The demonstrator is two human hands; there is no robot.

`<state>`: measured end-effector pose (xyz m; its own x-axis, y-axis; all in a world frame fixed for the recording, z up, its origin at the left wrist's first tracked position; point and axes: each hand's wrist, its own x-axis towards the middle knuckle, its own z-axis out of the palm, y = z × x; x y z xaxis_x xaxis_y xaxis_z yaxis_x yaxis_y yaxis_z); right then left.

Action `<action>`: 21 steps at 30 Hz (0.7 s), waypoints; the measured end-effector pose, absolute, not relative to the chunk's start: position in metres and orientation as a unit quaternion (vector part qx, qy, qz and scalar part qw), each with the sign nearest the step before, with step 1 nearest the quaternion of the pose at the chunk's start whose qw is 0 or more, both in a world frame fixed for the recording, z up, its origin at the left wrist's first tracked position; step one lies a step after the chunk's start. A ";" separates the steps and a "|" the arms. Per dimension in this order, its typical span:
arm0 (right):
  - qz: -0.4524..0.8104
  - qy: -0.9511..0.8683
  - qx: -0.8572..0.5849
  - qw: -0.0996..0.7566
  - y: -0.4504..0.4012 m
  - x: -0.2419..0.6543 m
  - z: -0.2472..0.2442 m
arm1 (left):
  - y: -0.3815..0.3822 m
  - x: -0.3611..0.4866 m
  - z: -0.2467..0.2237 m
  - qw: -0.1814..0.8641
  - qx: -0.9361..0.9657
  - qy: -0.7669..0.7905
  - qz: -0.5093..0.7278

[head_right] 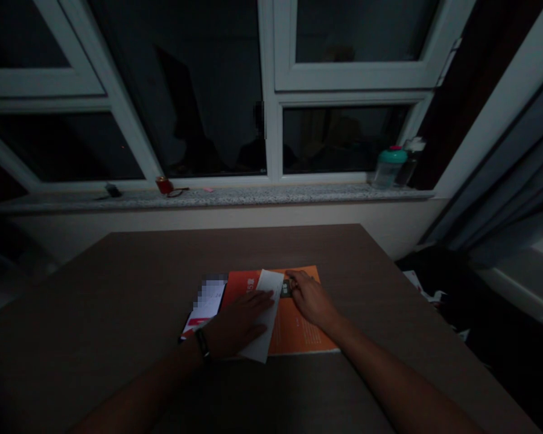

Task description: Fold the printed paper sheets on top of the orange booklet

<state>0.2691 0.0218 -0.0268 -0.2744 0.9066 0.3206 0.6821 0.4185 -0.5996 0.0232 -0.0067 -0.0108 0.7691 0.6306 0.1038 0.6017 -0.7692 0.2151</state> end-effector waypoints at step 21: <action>0.196 -0.819 -0.414 0.345 0.013 0.264 -0.021 | -0.005 0.021 -0.015 0.080 0.924 0.364 0.089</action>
<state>0.2643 0.0127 -0.0207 -0.4194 0.8132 0.4036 0.5434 0.5810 -0.6060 0.0210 -0.0055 -0.0152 0.7189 0.6870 0.1060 0.6584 -0.7218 0.2132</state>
